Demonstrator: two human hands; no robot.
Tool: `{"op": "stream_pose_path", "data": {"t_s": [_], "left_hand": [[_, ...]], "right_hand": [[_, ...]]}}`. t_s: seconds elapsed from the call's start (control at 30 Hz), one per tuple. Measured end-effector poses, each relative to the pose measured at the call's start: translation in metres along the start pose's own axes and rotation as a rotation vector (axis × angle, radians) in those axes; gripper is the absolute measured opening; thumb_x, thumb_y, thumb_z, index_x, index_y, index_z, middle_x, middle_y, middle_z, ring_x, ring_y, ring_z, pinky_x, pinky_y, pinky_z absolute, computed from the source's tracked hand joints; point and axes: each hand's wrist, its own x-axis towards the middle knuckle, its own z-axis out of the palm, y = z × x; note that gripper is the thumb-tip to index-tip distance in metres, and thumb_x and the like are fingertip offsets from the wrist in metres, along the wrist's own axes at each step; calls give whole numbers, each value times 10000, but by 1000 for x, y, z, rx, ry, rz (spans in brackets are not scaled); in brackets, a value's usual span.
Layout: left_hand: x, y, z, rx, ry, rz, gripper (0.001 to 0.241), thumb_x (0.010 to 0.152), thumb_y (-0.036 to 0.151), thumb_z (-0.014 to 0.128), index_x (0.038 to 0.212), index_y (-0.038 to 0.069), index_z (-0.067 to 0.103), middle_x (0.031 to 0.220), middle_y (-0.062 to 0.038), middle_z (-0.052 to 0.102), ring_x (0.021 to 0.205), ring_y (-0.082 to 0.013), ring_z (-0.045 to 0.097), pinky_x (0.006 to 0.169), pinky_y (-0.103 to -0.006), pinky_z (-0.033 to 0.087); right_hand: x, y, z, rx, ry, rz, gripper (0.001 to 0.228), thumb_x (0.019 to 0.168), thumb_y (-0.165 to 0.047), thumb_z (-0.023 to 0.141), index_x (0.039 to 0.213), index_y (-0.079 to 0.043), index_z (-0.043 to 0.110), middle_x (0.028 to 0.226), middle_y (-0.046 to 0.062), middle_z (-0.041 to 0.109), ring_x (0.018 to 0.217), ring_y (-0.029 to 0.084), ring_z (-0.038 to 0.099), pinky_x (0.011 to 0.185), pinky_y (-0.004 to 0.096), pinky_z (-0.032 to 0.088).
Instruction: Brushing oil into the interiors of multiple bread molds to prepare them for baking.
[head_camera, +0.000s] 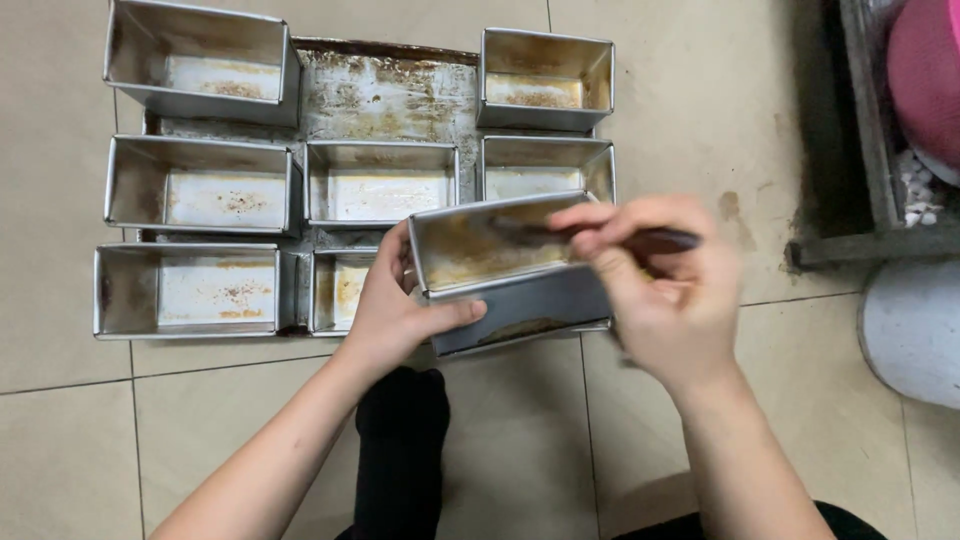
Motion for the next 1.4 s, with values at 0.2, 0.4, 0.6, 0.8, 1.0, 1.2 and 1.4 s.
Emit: {"op": "stream_pose_path", "data": {"t_s": [0.2,0.4,0.6,0.8,1.0,1.2,1.4], "left_hand": [[-10,8,18,89,-37,51,1100,589,215,969,1477,42,344,1338,-119,584,1232,-225,617,1050,-374,528],[-6,8,7,85,60,171,1145,642,201,970,1509,56,237,1416,-127,531,1312,-234,585,1128,-376,485],[-4,-17,12,295,223,588,1138,674,174,987,1520,56,237,1462,-128,403,1400,-263,478,1236,-384,402],[7,-6,-13,703,317,810,1040,662,164,973,1464,60,319,1423,-143,444,1373,-325,452,1305,-514,275],[18,-14,-65,774,335,846,953,741,137,944,1462,72,326,1437,-119,444,1402,-314,464,1293,-489,290],[19,-10,-59,756,239,989,938,740,119,964,1418,114,317,1398,-109,435,1401,-306,479,1331,-521,251],[33,5,-82,881,135,1011,950,685,59,938,1403,99,319,1389,-120,448,1389,-346,495,1316,-544,247]], "right_hand": [[9,18,29,-120,-293,54,189,928,174,585,1033,18,599,1080,242,747,968,276,742,877,338,625],[-11,2,19,118,282,-156,192,1136,72,593,1187,-36,442,1160,220,715,1114,238,750,966,315,670],[-31,21,52,176,267,120,182,1057,59,647,1133,-3,494,1156,237,735,1017,235,693,913,324,611],[-29,27,85,467,310,231,151,1041,32,604,1085,-42,480,1130,200,714,1092,256,737,877,357,663],[-25,10,51,485,281,234,196,1055,4,595,1140,-66,433,1120,207,699,1086,275,736,851,378,673],[-20,51,81,475,334,196,162,1052,-3,601,1134,-53,471,1146,203,709,1089,239,724,852,360,663],[-37,26,70,527,313,347,150,1038,16,605,1100,-51,486,1096,221,719,1065,279,740,842,397,666]]}}
